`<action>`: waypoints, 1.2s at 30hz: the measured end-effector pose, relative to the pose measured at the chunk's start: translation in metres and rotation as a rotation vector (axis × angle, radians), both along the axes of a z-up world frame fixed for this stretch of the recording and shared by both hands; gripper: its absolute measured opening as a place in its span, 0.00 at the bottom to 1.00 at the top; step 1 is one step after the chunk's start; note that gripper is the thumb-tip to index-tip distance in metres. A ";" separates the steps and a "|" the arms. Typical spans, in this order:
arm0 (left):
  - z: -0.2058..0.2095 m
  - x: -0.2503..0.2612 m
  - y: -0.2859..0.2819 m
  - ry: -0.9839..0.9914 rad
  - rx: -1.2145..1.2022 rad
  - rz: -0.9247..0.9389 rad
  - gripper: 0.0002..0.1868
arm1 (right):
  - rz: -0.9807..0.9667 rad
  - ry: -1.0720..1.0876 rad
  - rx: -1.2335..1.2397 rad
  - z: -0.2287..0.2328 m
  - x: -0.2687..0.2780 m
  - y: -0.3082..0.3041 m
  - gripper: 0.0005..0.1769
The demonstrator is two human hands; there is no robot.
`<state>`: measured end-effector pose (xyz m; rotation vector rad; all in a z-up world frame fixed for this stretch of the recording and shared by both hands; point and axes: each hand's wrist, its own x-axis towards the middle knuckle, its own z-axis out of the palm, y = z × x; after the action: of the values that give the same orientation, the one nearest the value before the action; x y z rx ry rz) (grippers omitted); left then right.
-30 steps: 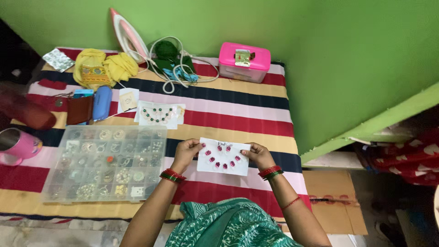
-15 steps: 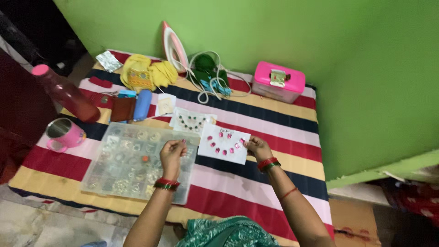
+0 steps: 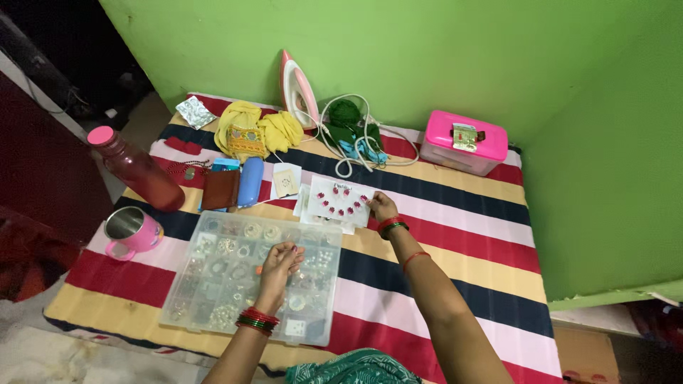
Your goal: The person arranges small pink and white decorative items on a white card, then places the card into a clear plastic sleeve and seals it. They handle a small white packet and a gold-colored decorative item, placing them on the bed. The person also picks up a metal cup from a nearby table and sets it down.
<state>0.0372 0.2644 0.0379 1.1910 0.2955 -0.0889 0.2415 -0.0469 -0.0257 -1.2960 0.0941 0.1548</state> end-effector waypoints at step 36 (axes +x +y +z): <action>-0.006 -0.093 -0.180 -0.293 1.228 -0.701 0.39 | 0.331 -0.510 0.120 0.312 -0.314 -0.039 0.12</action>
<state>-0.0559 0.0849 0.0322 2.4596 -0.4274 -0.3717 -0.0727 -0.0862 0.2861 -1.1890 -0.5597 0.1059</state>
